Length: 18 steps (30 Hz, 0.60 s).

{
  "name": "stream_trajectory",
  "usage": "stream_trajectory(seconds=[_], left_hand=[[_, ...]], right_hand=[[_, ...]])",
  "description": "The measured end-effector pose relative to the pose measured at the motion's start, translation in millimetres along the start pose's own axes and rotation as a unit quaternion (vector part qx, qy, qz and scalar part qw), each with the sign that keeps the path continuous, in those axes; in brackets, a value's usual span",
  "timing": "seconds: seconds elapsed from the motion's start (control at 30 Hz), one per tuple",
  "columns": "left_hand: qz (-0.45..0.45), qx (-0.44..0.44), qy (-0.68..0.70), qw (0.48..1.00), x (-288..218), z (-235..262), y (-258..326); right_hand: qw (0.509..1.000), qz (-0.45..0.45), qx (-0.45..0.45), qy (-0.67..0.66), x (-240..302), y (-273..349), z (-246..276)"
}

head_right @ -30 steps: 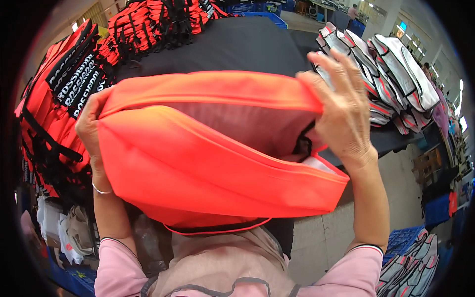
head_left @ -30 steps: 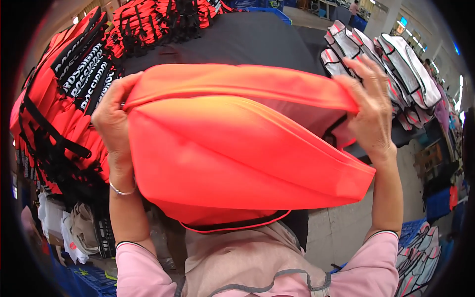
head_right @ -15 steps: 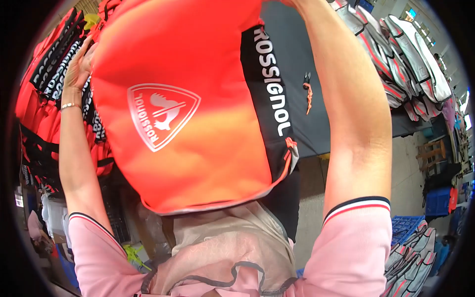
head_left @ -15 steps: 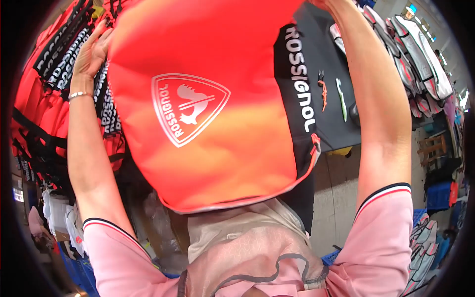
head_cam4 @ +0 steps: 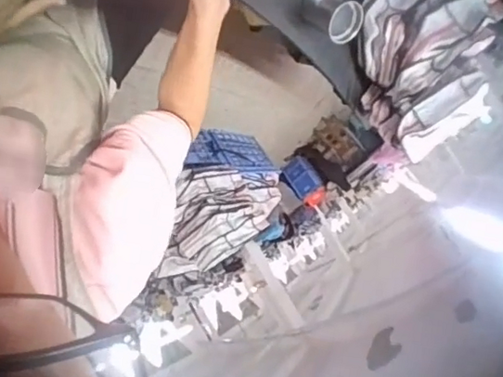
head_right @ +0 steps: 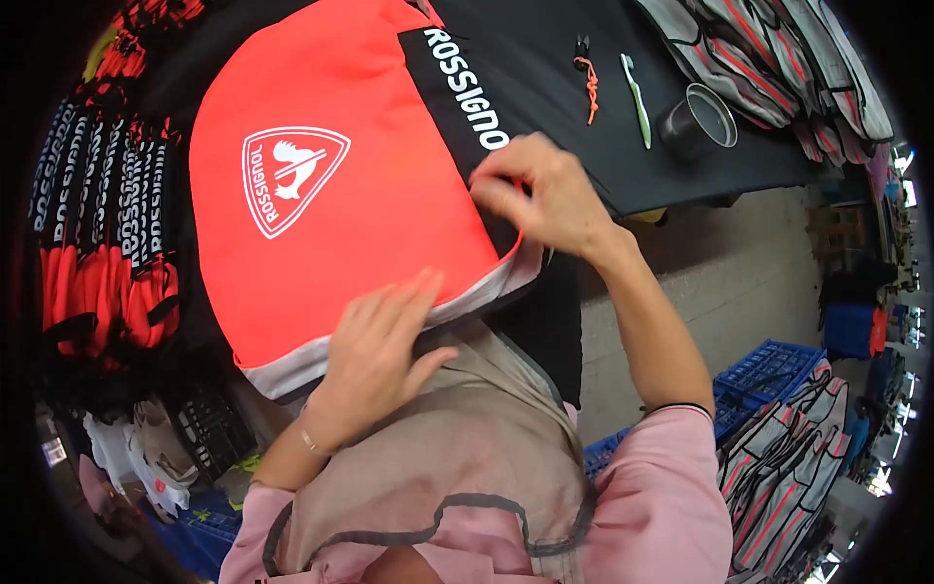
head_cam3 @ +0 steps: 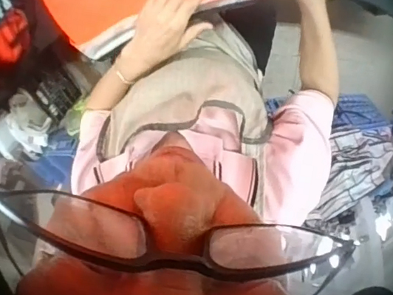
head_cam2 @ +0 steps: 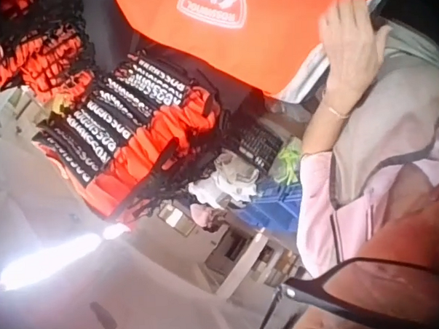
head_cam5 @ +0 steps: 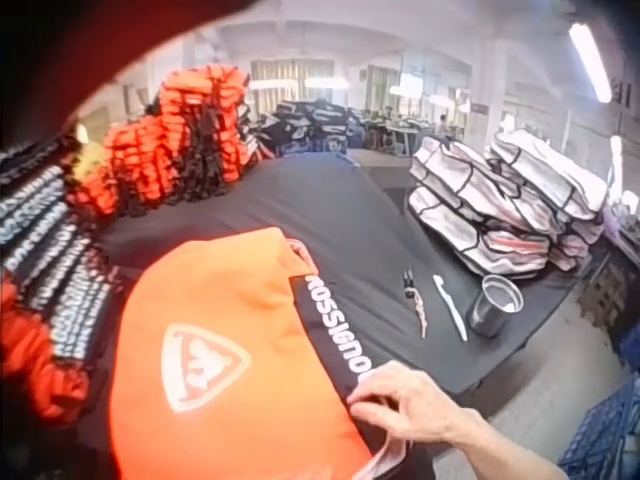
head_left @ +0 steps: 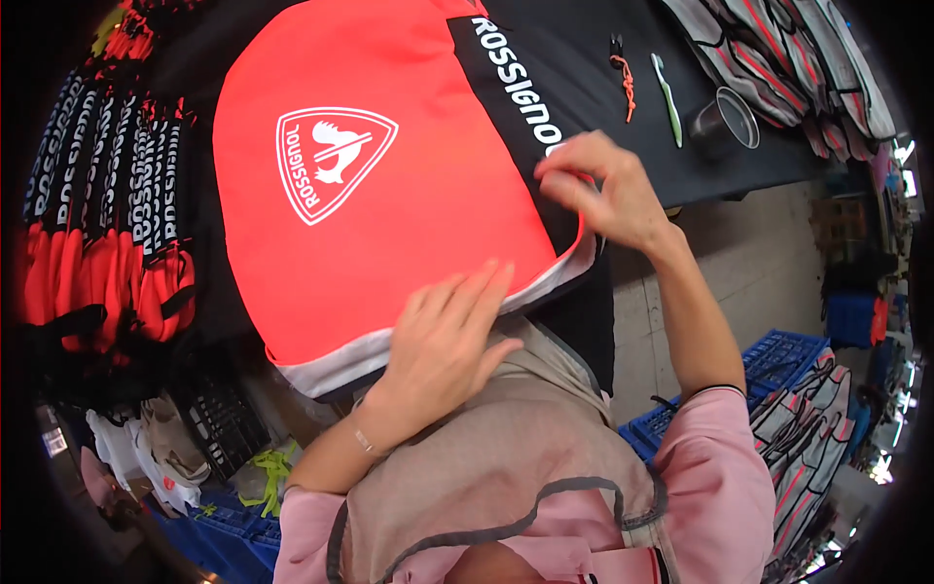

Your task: Inspecting and finishing components of a red backpack in a factory setting.

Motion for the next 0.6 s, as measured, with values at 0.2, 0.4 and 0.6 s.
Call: stream_trajectory(seconds=[0.2, 0.4, 0.6], left_hand=[[0.045, 0.133, 0.102, 0.985, 36.1, -14.3, -18.0], [0.076, 0.215, 0.071, 0.971, 13.3, 46.6, -32.6], [0.098, 0.264, -0.028, 0.959, 26.9, -17.7, 4.9]], right_hand=[[0.940, 0.082, 0.311, 0.113, 21.7, 35.2, -22.6], [0.912, 0.072, 0.399, 0.060, 76.7, 3.8, -22.3], [0.899, 0.131, 0.412, 0.069, 59.0, 26.6, -64.5]])
Point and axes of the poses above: each hand's wrist, its own y-axis away from the middle knuckle, its own z-axis out of the back of the hand, x = y × z, the point moved 4 cm from there along -y, towards the middle knuckle, and after that the axes turned 6 degrees about x, right-handed, at the moved point
